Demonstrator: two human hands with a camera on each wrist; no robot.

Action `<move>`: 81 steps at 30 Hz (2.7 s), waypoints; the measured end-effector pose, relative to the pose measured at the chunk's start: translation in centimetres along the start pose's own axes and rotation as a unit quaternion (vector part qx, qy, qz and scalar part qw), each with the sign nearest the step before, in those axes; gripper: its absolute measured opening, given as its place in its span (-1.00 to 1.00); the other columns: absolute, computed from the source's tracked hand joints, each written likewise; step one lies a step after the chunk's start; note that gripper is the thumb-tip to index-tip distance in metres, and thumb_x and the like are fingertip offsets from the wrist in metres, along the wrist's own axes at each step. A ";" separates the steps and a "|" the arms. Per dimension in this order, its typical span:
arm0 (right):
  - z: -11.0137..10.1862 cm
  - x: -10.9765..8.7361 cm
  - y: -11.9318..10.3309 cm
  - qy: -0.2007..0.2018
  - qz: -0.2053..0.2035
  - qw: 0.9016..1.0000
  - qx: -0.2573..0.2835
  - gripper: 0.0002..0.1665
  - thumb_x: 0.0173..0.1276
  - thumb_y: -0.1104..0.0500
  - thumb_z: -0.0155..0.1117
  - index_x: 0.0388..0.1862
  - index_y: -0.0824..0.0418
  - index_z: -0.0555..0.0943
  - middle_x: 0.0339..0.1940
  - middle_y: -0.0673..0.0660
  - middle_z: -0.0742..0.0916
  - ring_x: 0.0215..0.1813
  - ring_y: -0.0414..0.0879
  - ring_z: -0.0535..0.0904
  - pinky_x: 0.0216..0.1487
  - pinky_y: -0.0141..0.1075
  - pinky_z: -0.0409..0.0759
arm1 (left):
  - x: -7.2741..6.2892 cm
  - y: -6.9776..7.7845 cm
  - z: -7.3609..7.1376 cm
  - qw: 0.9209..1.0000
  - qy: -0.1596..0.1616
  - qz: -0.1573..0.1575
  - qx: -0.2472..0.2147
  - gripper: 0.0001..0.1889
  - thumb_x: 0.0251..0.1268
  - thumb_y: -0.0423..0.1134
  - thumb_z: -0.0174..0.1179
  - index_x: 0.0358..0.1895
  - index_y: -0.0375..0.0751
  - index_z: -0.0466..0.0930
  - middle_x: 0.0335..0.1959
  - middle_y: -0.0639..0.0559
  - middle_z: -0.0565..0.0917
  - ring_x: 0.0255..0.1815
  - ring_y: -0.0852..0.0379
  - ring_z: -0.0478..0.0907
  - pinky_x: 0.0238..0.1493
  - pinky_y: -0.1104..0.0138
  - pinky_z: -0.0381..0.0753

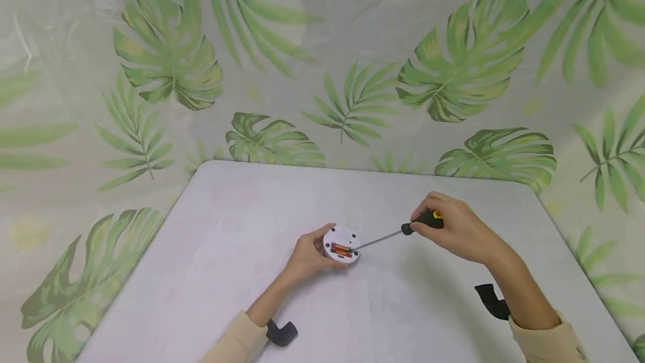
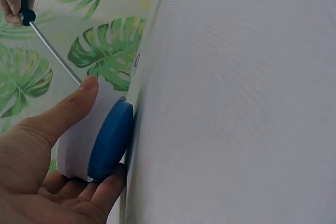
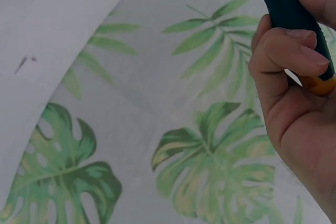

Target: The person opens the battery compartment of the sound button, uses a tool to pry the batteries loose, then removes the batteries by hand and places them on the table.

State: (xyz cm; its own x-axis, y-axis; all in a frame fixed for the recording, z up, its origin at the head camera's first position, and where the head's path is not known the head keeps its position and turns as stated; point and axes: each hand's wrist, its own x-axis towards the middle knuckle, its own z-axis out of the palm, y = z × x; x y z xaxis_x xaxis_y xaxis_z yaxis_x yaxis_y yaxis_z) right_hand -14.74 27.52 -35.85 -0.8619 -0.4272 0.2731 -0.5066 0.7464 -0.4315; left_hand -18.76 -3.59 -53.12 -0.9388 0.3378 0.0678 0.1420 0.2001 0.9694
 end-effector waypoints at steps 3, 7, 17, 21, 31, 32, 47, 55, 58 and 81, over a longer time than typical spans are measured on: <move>-0.1 0.7 -0.4 -0.012 -0.019 1.000 -0.005 -0.80 0.31 0.24 0.51 -0.22 -0.06 0.70 -0.21 -0.20 0.68 -0.26 -0.42 0.51 -0.30 -0.43 0.54 | -0.1 -0.1 0.2 1.000 -0.001 0.000 0.007 0.05 -0.22 -0.39 0.71 0.51 -0.33 0.37 0.35 -0.18 0.63 0.33 0.06 0.62 0.35 0.32 0.58; -0.4 2.1 -0.9 -0.033 -0.048 0.998 -0.002 -0.80 0.30 0.27 0.50 -0.24 -0.01 0.68 -0.25 -0.19 0.66 -0.34 -0.42 0.47 -0.36 -0.43 0.50 | 0.0 -0.1 0.2 1.000 0.002 0.010 0.012 0.06 -0.23 -0.39 0.71 0.50 -0.34 0.38 0.36 -0.19 0.62 0.35 0.04 0.61 0.40 0.28 0.56; 0.3 1.2 3.0 -0.051 0.001 0.995 0.090 -0.81 0.35 0.31 0.46 -0.18 0.04 0.68 -0.18 -0.04 0.71 -0.21 -0.34 0.59 -0.27 -0.43 0.60 | -0.1 -0.2 0.2 1.000 -0.003 0.011 0.010 0.06 -0.25 -0.38 0.72 0.50 -0.32 0.39 0.34 -0.17 0.64 0.32 0.04 0.63 0.33 0.35 0.59; 2.0 -1.4 6.2 -0.045 0.077 0.983 0.163 -0.88 0.44 0.28 0.37 -0.09 0.13 0.68 -0.23 -0.02 0.67 -0.35 -0.21 0.54 -0.41 -0.35 0.52 | 0.0 0.0 -0.1 1.000 -0.002 0.010 0.008 0.06 -0.26 -0.39 0.72 0.49 -0.32 0.40 0.32 -0.14 0.66 0.27 0.07 0.65 0.25 0.41 0.62; 6.7 -6.1 9.8 -0.027 0.222 0.925 0.306 -0.71 0.57 0.17 0.24 0.03 0.40 0.64 -0.54 -0.07 0.51 -0.56 -0.07 0.40 -0.50 -0.16 0.39 | 0.0 0.0 -0.5 1.000 -0.006 0.007 -0.018 0.05 -0.22 -0.44 0.70 0.51 -0.32 0.36 0.36 -0.16 0.63 0.33 0.04 0.63 0.28 0.37 0.63; 7.0 -6.4 9.9 -0.028 0.231 0.921 0.314 -0.70 0.58 0.16 0.23 0.03 0.41 0.64 -0.54 -0.07 0.51 -0.56 -0.07 0.39 -0.50 -0.16 0.40 | 0.0 0.0 -0.5 1.000 -0.008 0.005 -0.021 0.05 -0.21 -0.44 0.69 0.51 -0.33 0.36 0.35 -0.16 0.63 0.32 0.04 0.63 0.25 0.40 0.64; 6.9 -8.3 9.9 -0.045 0.288 0.898 0.329 -0.70 0.64 0.08 0.14 0.06 0.26 0.66 -0.49 -0.07 0.51 -0.48 -0.09 0.43 -0.45 -0.19 0.36 | 0.0 -0.4 -0.2 0.999 -0.006 -0.004 -0.041 0.06 -0.21 -0.46 0.69 0.52 -0.32 0.35 0.35 -0.15 0.63 0.27 0.08 0.65 0.15 0.50 0.66; 5.1 -7.7 7.9 -0.004 0.220 0.947 0.234 -0.72 0.58 0.11 0.23 0.09 0.27 0.65 -0.54 -0.01 0.54 -0.51 -0.03 0.48 -0.45 -0.19 0.35 | 0.0 -0.3 -0.4 0.999 -0.004 0.006 -0.031 0.06 -0.21 -0.44 0.69 0.52 -0.34 0.35 0.33 -0.15 0.65 0.24 0.08 0.67 0.21 0.42 0.65; 4.5 -7.3 6.9 -0.008 0.207 0.956 0.207 -0.74 0.56 0.10 0.27 0.08 0.21 0.65 -0.56 0.02 0.53 -0.52 -0.03 0.46 -0.51 -0.19 0.34 | -0.1 -0.3 -0.4 0.999 -0.003 0.008 -0.032 0.06 -0.20 -0.44 0.69 0.52 -0.34 0.35 0.34 -0.17 0.64 0.26 0.05 0.66 0.23 0.38 0.65; 1.6 -4.2 1.6 0.023 0.091 0.993 0.072 -0.79 0.39 0.24 0.44 -0.10 -0.06 0.71 -0.09 -0.16 0.66 -0.26 -0.29 0.53 -0.36 -0.42 0.49 | 0.1 -0.6 0.1 1.000 0.008 0.006 -0.010 0.07 -0.26 -0.41 0.72 0.50 -0.32 0.38 0.32 -0.14 0.65 0.25 0.12 0.67 0.27 0.42 0.62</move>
State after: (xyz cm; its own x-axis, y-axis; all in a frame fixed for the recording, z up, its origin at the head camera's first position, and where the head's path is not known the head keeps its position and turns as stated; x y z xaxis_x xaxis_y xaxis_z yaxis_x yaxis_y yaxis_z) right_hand -11.97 29.73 -39.09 -0.9393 -0.2654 0.2172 -0.3430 0.7264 -0.5955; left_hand -18.88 -3.60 -53.74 -0.9417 0.3259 0.0840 0.1483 0.1781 0.9728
